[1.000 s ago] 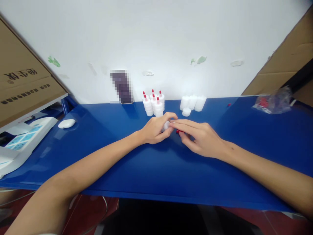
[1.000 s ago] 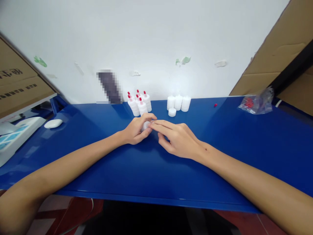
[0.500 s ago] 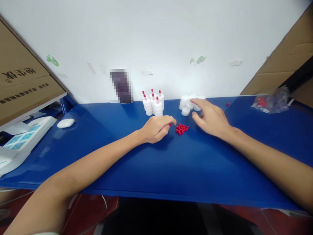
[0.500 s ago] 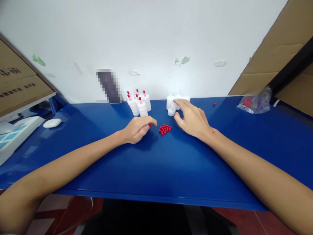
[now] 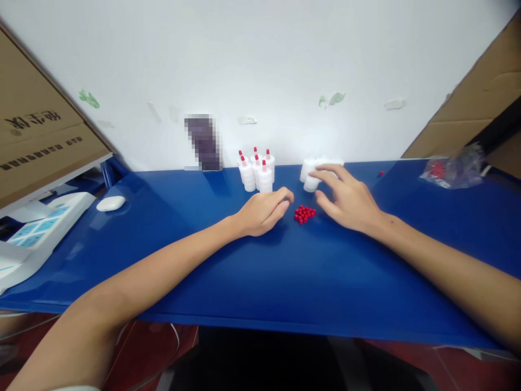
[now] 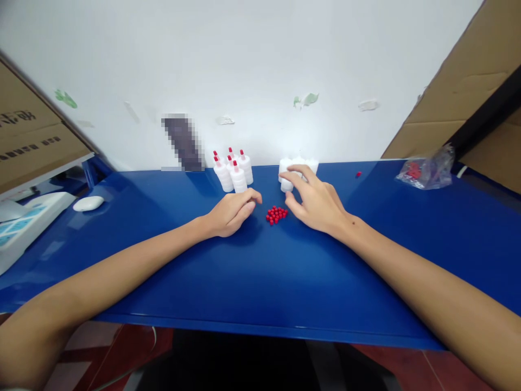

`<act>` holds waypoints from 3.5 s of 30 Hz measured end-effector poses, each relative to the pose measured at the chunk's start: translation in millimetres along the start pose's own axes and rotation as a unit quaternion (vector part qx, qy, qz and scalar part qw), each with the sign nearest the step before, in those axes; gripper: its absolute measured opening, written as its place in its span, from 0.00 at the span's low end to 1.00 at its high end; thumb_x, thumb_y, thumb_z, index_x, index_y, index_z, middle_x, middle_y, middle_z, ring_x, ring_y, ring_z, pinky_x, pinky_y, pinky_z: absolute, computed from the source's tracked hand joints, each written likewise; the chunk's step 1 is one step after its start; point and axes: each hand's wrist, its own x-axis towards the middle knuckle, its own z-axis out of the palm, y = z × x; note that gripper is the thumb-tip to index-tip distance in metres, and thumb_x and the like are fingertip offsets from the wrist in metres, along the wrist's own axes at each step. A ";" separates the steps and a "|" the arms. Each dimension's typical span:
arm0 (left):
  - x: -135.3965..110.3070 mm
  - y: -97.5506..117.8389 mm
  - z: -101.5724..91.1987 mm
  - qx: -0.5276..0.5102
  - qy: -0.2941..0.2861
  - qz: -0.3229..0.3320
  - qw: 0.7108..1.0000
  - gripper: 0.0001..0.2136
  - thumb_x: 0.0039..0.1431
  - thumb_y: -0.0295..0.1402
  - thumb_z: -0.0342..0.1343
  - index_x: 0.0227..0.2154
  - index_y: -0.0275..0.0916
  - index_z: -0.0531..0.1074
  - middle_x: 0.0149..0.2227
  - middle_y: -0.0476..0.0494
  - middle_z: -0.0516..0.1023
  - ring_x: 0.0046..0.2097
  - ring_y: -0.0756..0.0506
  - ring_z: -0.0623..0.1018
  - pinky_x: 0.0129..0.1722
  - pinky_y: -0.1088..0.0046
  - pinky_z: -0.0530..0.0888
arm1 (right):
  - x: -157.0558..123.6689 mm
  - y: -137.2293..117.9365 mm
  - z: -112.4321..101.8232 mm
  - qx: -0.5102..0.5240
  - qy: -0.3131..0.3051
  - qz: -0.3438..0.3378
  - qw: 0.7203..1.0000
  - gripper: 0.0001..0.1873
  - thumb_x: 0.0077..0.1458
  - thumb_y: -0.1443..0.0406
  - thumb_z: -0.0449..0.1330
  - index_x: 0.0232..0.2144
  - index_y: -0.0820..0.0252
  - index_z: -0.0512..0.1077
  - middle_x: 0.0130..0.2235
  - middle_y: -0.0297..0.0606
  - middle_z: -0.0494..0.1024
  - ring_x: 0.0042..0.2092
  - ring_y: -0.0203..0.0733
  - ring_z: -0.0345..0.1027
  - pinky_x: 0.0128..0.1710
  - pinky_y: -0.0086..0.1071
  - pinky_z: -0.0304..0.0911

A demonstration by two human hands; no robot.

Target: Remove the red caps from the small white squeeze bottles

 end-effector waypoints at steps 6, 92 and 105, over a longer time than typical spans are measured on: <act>-3.8 -2.5 4.5 0.051 0.003 0.109 0.993 0.16 0.69 0.42 0.43 0.53 0.38 0.60 0.36 0.45 0.78 0.32 0.47 0.78 0.30 0.73 0.72 | -8.3 -35.1 -3.0 0.007 0.036 -0.220 0.975 0.10 0.65 0.62 0.56 0.39 0.62 0.74 0.38 0.40 0.76 0.26 0.33 0.66 0.23 0.30 0.59; -1.9 -1.6 3.4 0.042 0.026 0.079 0.996 0.14 0.72 0.37 0.43 0.51 0.37 0.69 0.33 0.49 0.79 0.29 0.52 0.75 0.31 0.76 0.71 | 3.9 -4.2 -14.4 -0.004 -0.191 -0.057 0.980 0.08 0.60 0.65 0.51 0.31 0.58 0.69 0.28 0.34 0.77 0.28 0.39 0.64 0.39 0.39 0.50; -1.7 -7.2 5.1 -0.049 0.084 0.065 0.993 0.17 0.75 0.38 0.39 0.57 0.37 0.65 0.44 0.42 0.79 0.41 0.49 0.80 0.44 0.73 0.76 | -9.8 -47.8 -11.4 0.091 -0.098 -0.181 0.974 0.12 0.64 0.68 0.51 0.40 0.59 0.74 0.20 0.31 0.69 0.25 0.39 0.59 0.34 0.33 0.59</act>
